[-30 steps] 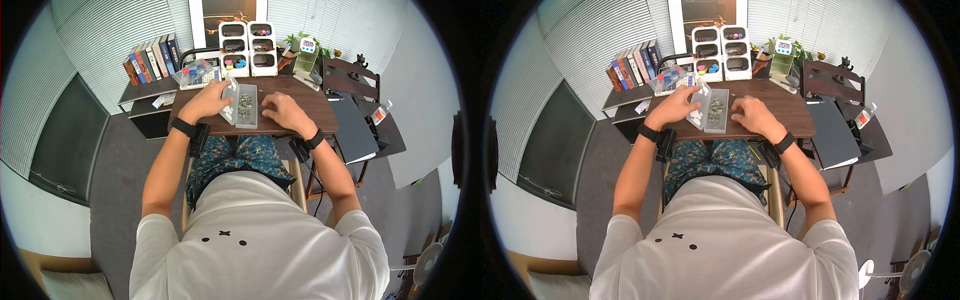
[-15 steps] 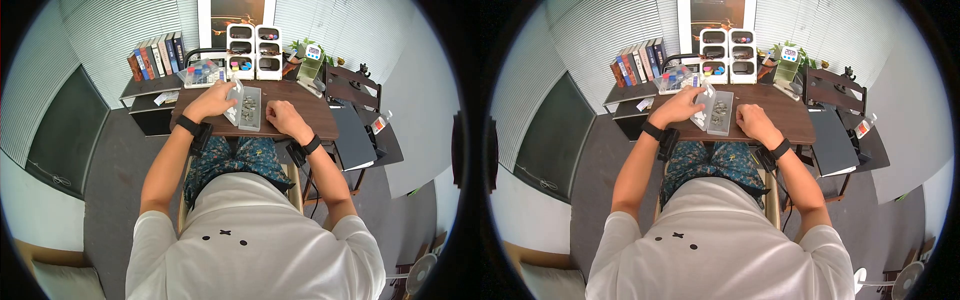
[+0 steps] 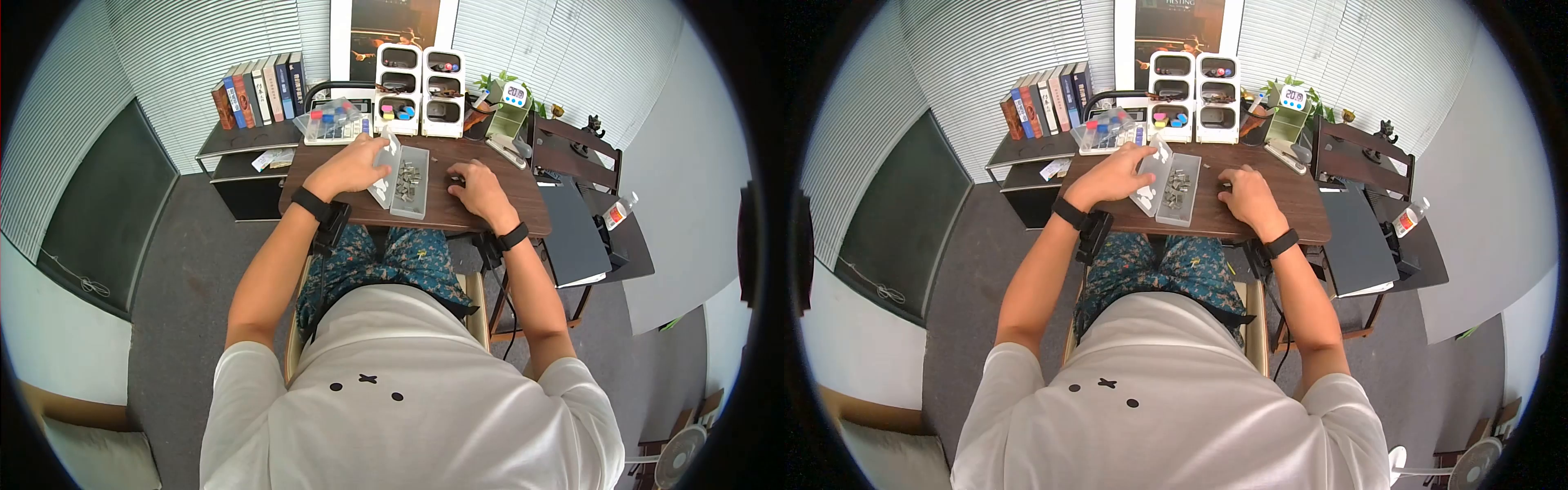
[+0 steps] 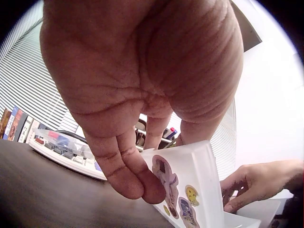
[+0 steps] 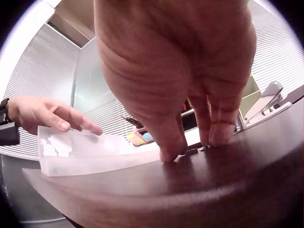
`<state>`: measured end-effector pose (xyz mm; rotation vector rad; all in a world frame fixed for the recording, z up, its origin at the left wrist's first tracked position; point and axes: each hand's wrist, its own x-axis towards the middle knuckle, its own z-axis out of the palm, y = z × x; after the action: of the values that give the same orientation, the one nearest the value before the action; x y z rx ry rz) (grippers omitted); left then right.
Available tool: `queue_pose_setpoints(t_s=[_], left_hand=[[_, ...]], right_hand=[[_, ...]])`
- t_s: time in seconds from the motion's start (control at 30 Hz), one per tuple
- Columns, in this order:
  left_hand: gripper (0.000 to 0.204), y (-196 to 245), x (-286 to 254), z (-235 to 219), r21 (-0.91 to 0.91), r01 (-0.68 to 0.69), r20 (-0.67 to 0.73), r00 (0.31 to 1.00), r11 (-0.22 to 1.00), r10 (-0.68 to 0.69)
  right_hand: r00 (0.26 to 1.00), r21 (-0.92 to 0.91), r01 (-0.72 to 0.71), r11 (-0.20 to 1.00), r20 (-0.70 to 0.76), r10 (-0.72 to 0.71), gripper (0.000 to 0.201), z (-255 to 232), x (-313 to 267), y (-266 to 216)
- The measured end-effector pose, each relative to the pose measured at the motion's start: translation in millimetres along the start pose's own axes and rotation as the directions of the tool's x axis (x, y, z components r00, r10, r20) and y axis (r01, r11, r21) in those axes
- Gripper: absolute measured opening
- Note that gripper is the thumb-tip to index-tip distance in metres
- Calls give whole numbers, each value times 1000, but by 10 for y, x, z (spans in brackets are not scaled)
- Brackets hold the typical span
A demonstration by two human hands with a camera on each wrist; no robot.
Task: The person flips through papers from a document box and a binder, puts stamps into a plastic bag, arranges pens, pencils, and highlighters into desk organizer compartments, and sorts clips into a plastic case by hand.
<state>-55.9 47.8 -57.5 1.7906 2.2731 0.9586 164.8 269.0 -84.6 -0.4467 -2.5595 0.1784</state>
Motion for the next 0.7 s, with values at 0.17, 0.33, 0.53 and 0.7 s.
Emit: queue_pose_setpoints(t_s=[0.17, 0.33, 0.53, 0.7], left_hand=[[64, 28, -13, -19, 38, -10, 2, 1000, 999, 10], [64, -11, 0, 4, 30, -22, -10, 1000, 999, 22], [64, 26, -13, -13, 29, -13, -4, 1000, 999, 13], [64, 8, -10, 4, 43, -29, -11, 1000, 999, 30]], right_hand=[[999, 14, 49, 999, 16, -49, 12, 82, 37, 30], [998, 41, 61, 997, -30, -60, 5, 113, 33, 70], [997, 79, 70, 994, -42, -67, 4, 132, 49, 156], [986, 373, 38, 927, -165, 26, 10, 76, 158, -197]])
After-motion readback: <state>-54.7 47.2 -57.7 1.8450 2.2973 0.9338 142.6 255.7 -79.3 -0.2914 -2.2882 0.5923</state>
